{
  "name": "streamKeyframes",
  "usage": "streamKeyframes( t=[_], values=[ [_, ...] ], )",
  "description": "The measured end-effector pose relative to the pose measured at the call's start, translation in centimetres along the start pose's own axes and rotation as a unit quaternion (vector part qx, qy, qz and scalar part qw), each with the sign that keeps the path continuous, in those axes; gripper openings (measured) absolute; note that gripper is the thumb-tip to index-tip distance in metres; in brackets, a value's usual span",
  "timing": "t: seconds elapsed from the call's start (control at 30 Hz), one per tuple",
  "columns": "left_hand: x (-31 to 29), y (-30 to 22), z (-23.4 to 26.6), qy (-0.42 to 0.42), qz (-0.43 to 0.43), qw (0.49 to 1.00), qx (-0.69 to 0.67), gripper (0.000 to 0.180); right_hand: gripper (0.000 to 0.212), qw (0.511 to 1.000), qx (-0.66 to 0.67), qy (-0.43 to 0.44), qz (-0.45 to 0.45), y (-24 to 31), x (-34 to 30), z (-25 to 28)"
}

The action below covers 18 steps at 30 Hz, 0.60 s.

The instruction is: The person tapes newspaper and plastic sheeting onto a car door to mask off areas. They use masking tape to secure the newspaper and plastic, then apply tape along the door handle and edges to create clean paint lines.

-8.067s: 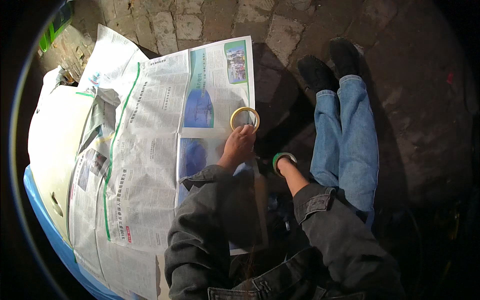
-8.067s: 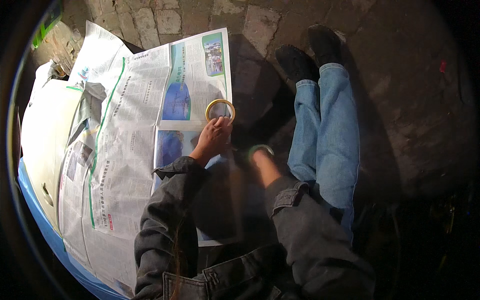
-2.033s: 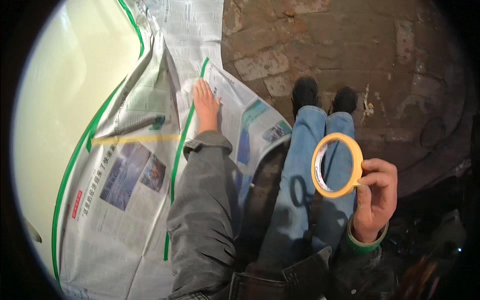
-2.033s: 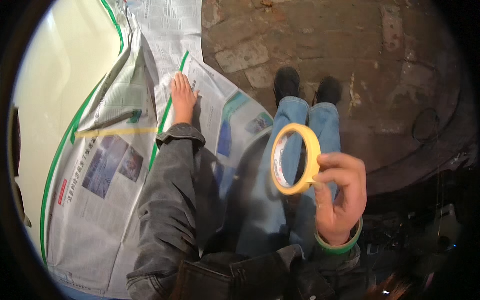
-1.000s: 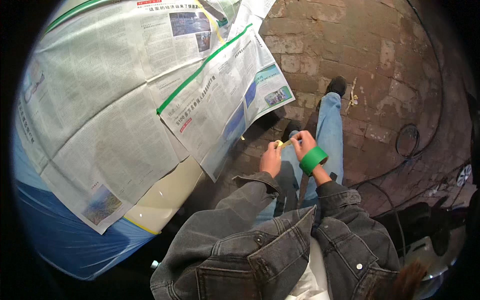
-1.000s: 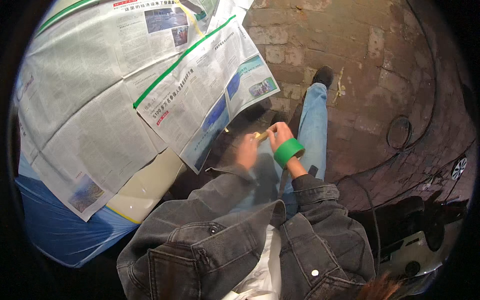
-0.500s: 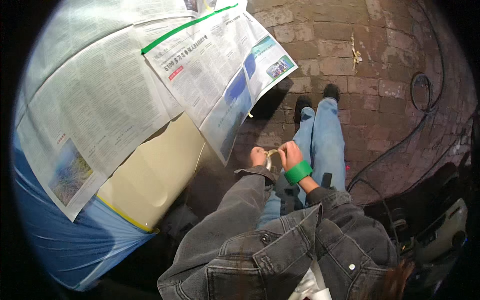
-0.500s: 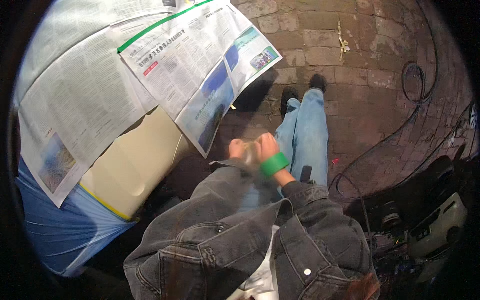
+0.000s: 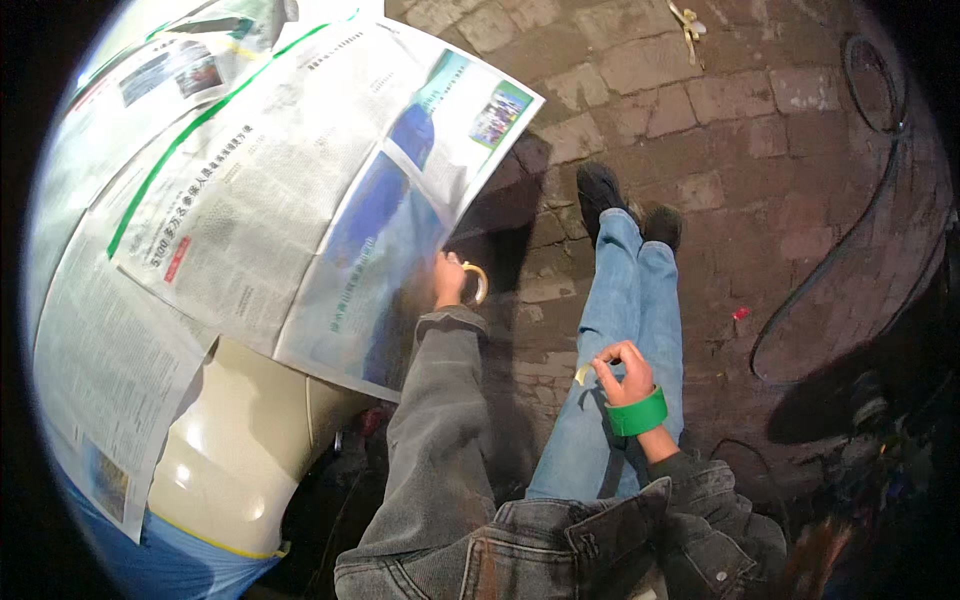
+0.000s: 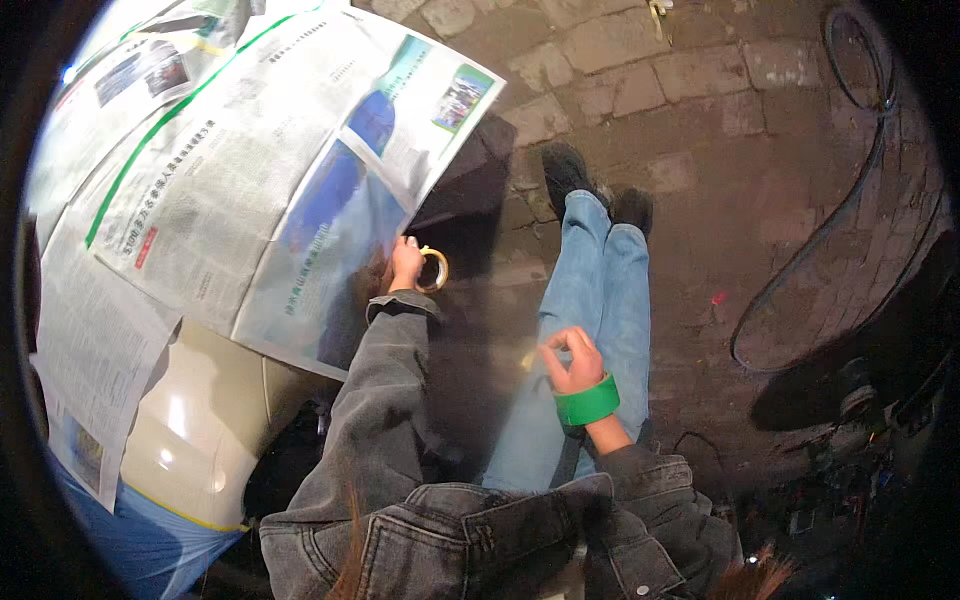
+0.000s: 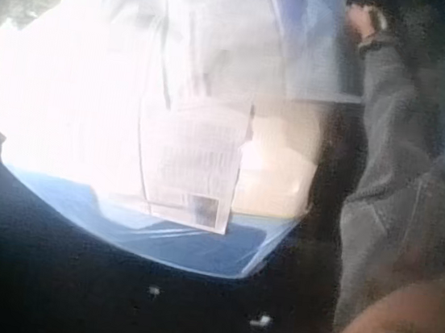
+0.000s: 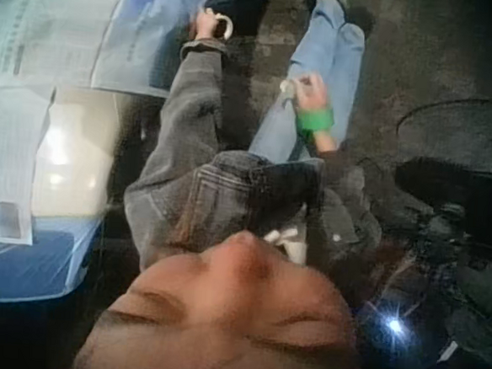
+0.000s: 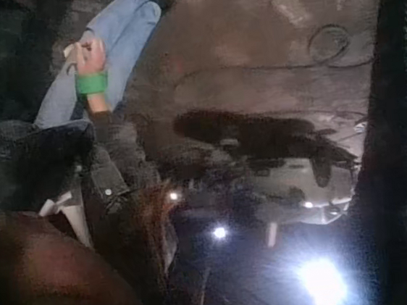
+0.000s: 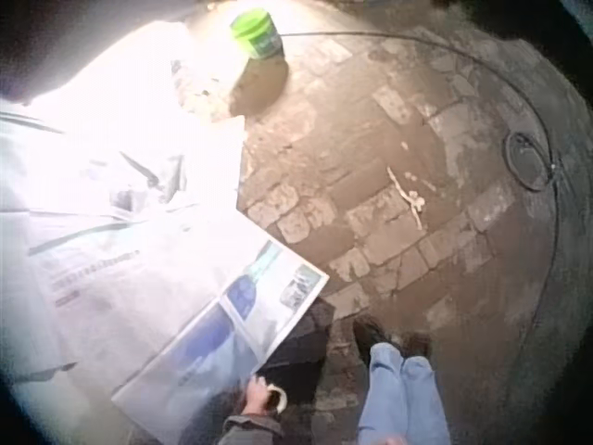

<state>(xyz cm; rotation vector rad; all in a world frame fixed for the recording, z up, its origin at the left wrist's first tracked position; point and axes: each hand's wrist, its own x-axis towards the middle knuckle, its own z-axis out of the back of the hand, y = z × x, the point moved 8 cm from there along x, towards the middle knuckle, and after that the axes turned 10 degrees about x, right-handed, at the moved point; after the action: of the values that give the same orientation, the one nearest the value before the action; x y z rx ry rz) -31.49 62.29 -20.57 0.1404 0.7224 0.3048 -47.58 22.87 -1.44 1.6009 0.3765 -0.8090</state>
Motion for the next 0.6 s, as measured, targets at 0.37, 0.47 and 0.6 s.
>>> streamKeyframes(
  t=[0.37, 0.47, 0.6],
  values=[
    [1.1, 1.3, -1.8, -0.128, 0.08, 0.984, -0.094, 0.04, 0.013, 1.0, 0.003, -0.028, -0.009, -0.4, 0.6, 2.9],
    [2.1, 3.4, -5.6, -0.048, 0.156, 0.958, -0.238, 0.033, 0.012, 0.999, -0.002, -0.033, -0.006, -0.2, 0.8, 3.5],
    [-2.9, 2.0, -8.4, 0.072, 0.071, 0.954, -0.281, 0.02, 0.013, 0.999, 0.035, -0.037, -0.013, -0.7, 0.2, 3.2]
  ],
)
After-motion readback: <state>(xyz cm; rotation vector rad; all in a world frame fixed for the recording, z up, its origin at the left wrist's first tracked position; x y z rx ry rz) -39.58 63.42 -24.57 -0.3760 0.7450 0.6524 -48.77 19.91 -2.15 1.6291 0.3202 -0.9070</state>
